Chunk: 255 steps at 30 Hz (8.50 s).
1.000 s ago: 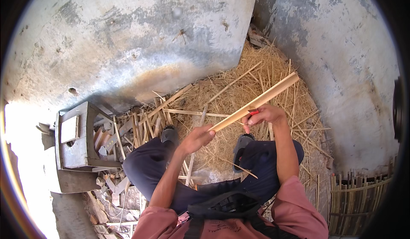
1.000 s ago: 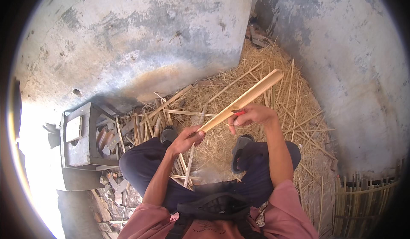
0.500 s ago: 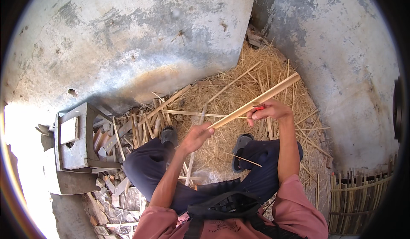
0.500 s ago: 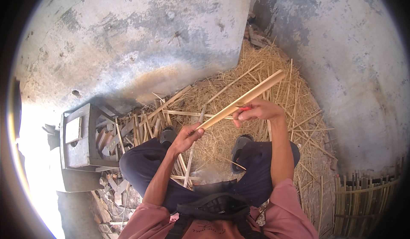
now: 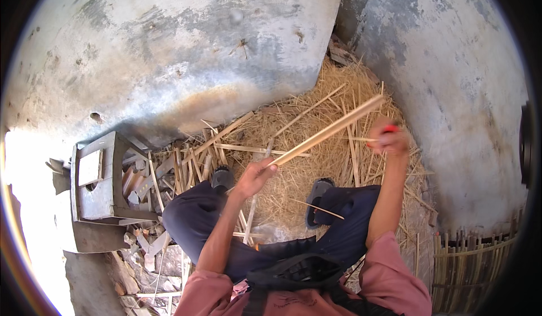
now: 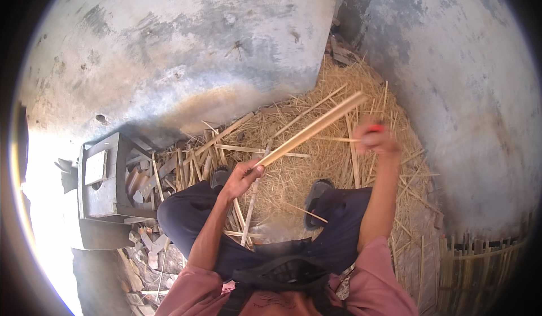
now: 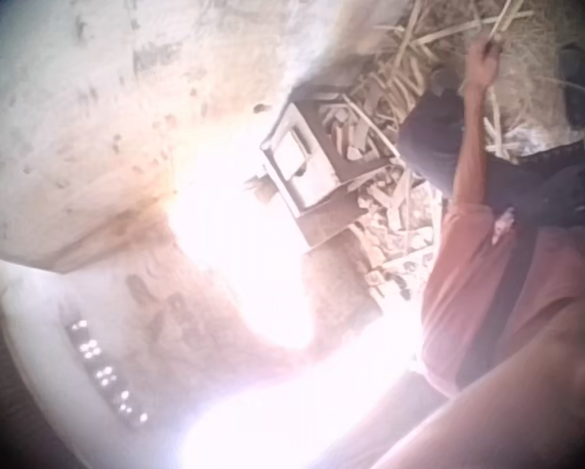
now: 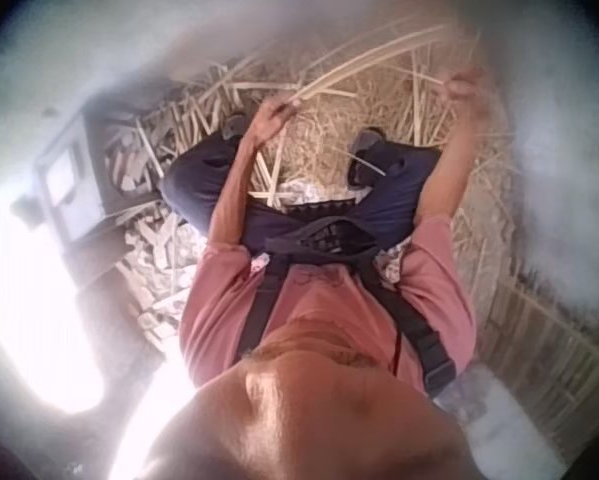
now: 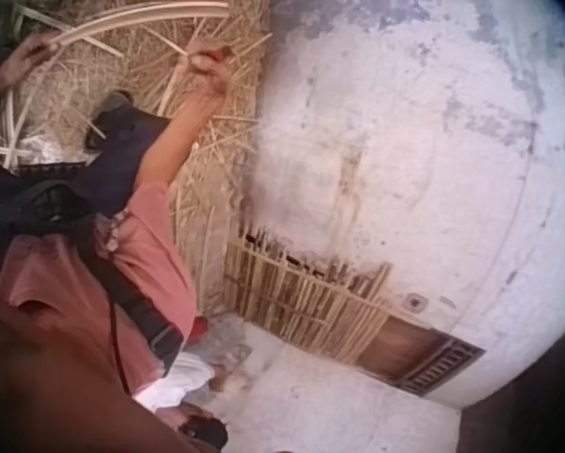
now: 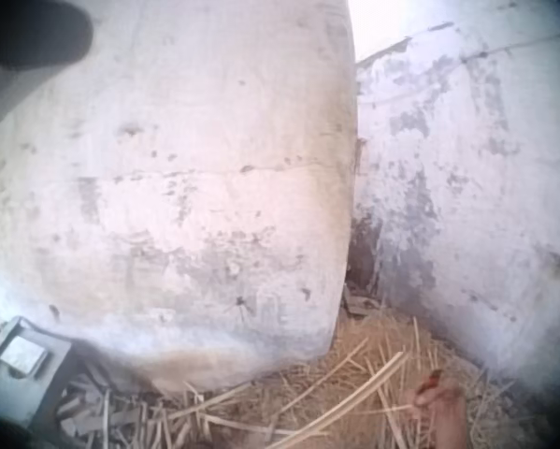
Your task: The person whittles a strip of bamboo using a small utility knife, shaving off thin layers to smooth or shape the wood.
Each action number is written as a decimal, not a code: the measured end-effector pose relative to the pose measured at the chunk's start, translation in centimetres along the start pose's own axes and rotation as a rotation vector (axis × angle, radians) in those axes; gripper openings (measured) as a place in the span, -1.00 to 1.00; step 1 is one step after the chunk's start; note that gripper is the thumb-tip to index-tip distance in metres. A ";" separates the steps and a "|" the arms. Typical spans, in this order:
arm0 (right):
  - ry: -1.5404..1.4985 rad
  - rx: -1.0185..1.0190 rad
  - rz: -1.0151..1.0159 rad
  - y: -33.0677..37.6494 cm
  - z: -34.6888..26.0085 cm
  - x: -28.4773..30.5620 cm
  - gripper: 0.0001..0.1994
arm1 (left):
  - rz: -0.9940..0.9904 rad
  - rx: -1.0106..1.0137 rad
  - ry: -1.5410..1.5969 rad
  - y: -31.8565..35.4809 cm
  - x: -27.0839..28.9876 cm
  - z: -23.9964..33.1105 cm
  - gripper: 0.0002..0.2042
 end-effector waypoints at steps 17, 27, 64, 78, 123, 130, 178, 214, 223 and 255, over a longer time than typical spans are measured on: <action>1.001 -0.800 0.311 -3.2 6.1 -2.9 -0.65 | 0.188 0.083 0.487 -0.8 0.2 1.3 -0.65; 0.295 -0.309 0.483 -7.2 8.6 -10.4 -0.61 | 0.157 0.087 0.341 -1.0 -1.4 2.3 -0.66; 0.972 -0.116 0.214 -5.7 11.7 -15.4 -0.71 | 0.194 0.062 -0.038 -0.9 -0.5 3.1 -0.45; 0.946 -0.051 0.213 -5.3 12.0 -15.4 -0.73 | 0.141 0.043 -0.054 -1.0 -0.9 1.6 -0.47; 1.071 -0.208 0.359 -4.7 11.7 -16.9 -0.68 | 0.267 -0.028 -0.214 -0.7 -1.1 2.8 -0.61; 1.070 -0.226 0.376 -4.8 11.5 -17.1 -0.72 | 0.287 0.006 -0.201 -0.8 -1.0 3.2 -0.63; 1.273 -0.017 0.408 -5.9 10.1 -14.6 -0.72 | 0.387 -0.010 -0.237 -1.4 -1.5 3.4 -0.48; 1.203 -0.320 1.270 0.7 3.0 6.6 -0.62 | 0.160 0.074 -0.380 3.2 -3.0 -0.9 -0.42; 1.154 -0.883 0.788 0.9 5.8 4.4 -0.44 | 0.431 0.154 -0.298 2.0 0.9 -2.4 -0.47; 0.245 -0.199 0.925 -6.0 7.6 -8.1 -0.79 | 0.194 0.041 -0.145 -0.6 -1.6 2.1 -0.67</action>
Point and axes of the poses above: each hand's wrist, its own y-axis away from the middle knuckle, its own x-axis out of the back of the hand, z = x × y, the point moved 4 cm from there along -y, towards the middle knuckle, and after that the axes turned 5 degrees about z, right-handed, at the moved point
